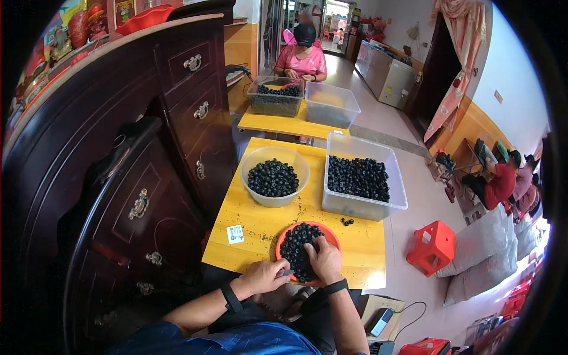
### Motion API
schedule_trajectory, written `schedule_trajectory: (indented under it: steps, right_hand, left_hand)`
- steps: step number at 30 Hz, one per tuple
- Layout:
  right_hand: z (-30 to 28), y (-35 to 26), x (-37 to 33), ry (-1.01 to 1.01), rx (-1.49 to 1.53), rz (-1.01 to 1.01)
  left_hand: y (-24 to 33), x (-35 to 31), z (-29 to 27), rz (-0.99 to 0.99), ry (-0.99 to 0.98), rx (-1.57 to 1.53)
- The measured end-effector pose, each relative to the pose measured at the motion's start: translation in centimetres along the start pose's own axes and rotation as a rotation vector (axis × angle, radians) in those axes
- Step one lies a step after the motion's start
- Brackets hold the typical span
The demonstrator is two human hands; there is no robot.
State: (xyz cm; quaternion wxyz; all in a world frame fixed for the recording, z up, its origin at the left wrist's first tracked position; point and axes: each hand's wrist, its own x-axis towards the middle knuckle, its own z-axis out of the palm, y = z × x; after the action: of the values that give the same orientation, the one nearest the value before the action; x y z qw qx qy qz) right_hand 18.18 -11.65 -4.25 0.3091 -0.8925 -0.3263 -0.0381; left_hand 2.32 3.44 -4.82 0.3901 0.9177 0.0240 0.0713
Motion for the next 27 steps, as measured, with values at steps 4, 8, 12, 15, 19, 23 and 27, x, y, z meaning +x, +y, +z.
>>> schedule_trajectory:
  steps: [4, 8, 12, 15, 19, 23, 27]
  right_hand:
    - [-0.3, -0.1, -0.4, 0.033, 0.06, 0.016]
    - [-1.6, -0.7, -0.3, 0.025, 0.084, 0.02]
    - [-2.3, -0.7, -0.2, -0.045, -0.006, 0.019]
    - [-2.6, -0.7, -0.2, -0.093, -0.035, 0.008]
    - [-2.7, -0.3, -0.4, -0.085, 0.012, -0.012]
    - [-2.2, 0.3, -0.6, -0.05, 0.61, 0.12]
    - [-4.1, -0.9, -1.6, -0.189, 1.507, 0.539]
  left_hand:
    - [0.2, 0.2, -0.2, 0.028, 0.0, -0.024]
    - [0.2, 0.4, -0.5, 0.009, -0.055, -0.035]
    - [-0.3, 0.5, -0.8, 0.01, -0.08, -0.068]
    - [-0.5, 0.6, -0.8, 0.029, -0.057, -0.066]
    - [0.4, 0.4, -1.5, 0.015, -0.096, -0.077]
    - [1.3, -0.1, -2.7, -0.022, -0.14, -0.099]
    - [1.7, -1.1, -3.3, -0.027, -0.11, -0.07]
